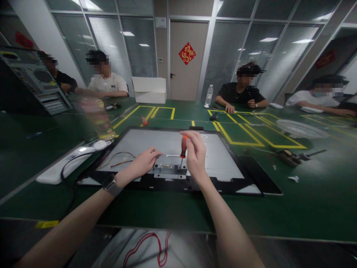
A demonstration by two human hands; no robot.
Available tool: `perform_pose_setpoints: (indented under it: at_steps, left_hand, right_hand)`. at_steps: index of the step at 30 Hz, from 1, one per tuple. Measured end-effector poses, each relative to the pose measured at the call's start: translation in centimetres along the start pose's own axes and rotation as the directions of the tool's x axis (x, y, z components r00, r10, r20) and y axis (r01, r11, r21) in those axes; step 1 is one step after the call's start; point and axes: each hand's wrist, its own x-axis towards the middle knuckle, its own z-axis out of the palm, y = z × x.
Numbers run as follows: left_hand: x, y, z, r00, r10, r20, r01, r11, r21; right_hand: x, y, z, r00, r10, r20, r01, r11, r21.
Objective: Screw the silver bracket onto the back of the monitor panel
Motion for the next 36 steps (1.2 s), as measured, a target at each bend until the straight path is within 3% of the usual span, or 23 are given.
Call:
perform_pose_setpoints:
  at_steps: [10,20,29,36]
  left_hand:
    - [-0.1,-0.1,0.1,1.0,0.012,-0.012,-0.012,1.0,-0.001]
    - [-0.1,0.1,-0.1,1.0,0.011,-0.01,-0.011,1.0,-0.014]
    - [0.1,-0.2,0.2,1.0,0.021,-0.011,-0.021,1.0,-0.002]
    - [0.0,-0.1,0.0,1.0,0.005,-0.01,-0.005,1.0,-0.009]
  right_hand:
    - [0.1,0.0,0.5,0.997,0.008,-0.077,-0.01,1.0,-0.022]
    - [0.4,-0.2,0.4,0.964,0.217,-0.154,-0.198,0.971,0.13]
    - [0.3,0.8,0.6,0.955,0.294,-0.045,-0.254,0.887,0.386]
    - [0.3,0.8,0.4,0.964,0.262,-0.043,-0.239,0.927,0.291]
